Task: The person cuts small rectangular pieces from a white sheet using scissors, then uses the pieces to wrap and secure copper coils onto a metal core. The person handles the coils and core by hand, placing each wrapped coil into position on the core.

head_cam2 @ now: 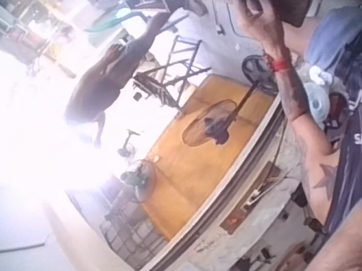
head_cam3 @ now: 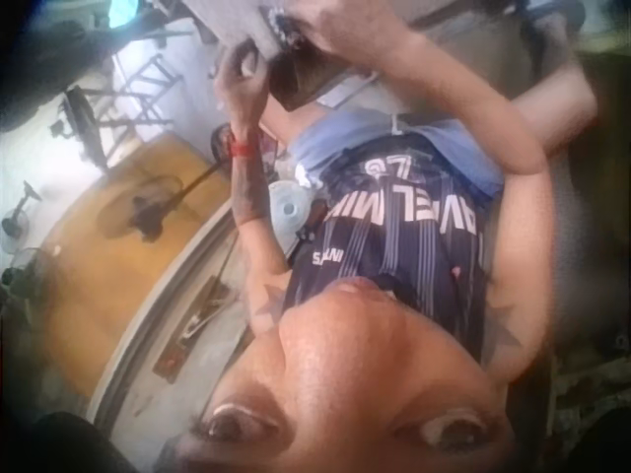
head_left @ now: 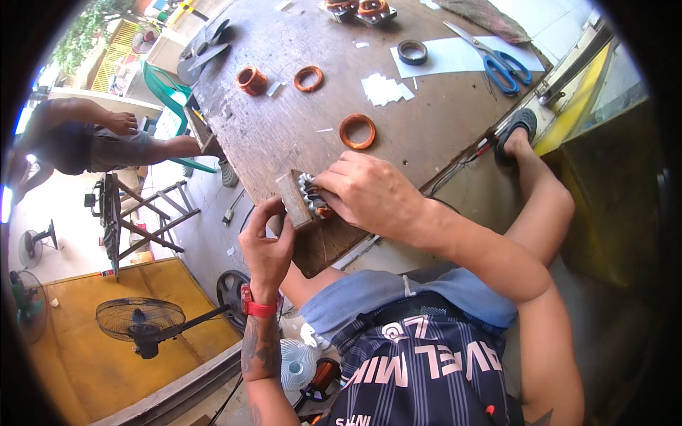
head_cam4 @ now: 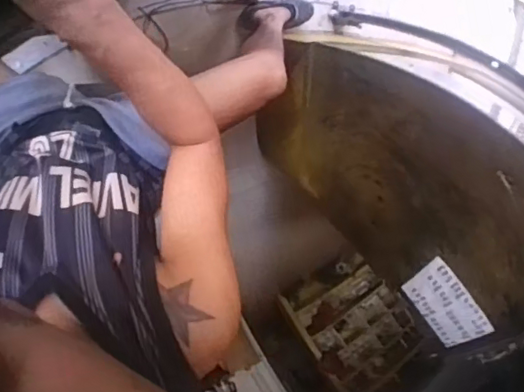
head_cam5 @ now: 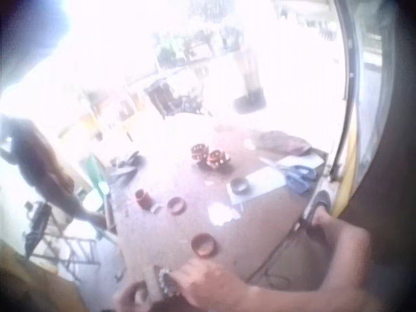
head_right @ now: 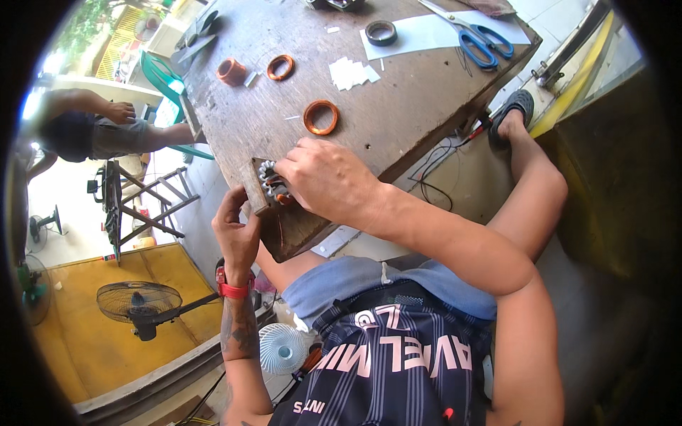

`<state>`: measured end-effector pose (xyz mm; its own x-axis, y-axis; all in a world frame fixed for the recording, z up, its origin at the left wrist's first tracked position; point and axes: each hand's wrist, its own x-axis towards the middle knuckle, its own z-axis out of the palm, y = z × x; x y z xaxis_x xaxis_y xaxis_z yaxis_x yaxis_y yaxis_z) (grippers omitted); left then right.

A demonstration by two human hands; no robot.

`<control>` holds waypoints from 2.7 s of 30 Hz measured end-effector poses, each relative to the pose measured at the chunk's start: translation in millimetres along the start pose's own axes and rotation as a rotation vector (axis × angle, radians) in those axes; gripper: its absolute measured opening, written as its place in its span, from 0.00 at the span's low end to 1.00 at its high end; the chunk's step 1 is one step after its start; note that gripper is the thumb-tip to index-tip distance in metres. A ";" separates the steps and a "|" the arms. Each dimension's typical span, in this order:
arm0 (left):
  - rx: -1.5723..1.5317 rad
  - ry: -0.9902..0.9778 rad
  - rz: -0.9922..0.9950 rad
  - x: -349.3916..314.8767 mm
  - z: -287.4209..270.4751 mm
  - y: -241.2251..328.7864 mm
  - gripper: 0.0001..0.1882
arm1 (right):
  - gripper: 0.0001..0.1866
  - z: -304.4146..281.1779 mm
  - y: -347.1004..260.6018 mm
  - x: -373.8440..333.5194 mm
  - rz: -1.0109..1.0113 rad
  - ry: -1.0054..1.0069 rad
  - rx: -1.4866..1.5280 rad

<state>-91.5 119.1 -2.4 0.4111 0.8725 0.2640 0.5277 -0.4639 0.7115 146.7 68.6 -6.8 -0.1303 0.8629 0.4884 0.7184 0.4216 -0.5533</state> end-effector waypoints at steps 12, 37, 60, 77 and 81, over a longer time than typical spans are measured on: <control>0.314 0.048 0.302 9.0 8.7 2.0 0.17 | 0.04 8.1 16.1 6.8 -0.190 0.075 -0.080; 0.133 0.013 0.137 7.8 24.1 -25.9 0.21 | 0.17 14.8 18.8 1.2 -0.018 -0.001 0.073; -0.419 -0.219 -0.206 25.2 10.2 -19.6 0.12 | 0.12 -0.1 8.5 -3.2 0.136 0.133 0.217; 0.437 -0.116 0.304 55.2 162.2 122.6 0.25 | 0.16 -121.7 78.3 -92.1 -0.042 0.007 -0.418; 0.405 -0.046 0.205 64.8 173.2 126.9 0.22 | 0.07 -126.2 82.9 -105.0 0.007 0.053 -0.289</control>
<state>130.9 90.3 -7.7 0.5649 0.7531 0.3372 0.6767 -0.6566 0.3330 306.2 -22.2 -18.8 -0.0942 0.8465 0.5240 0.8851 0.3122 -0.3451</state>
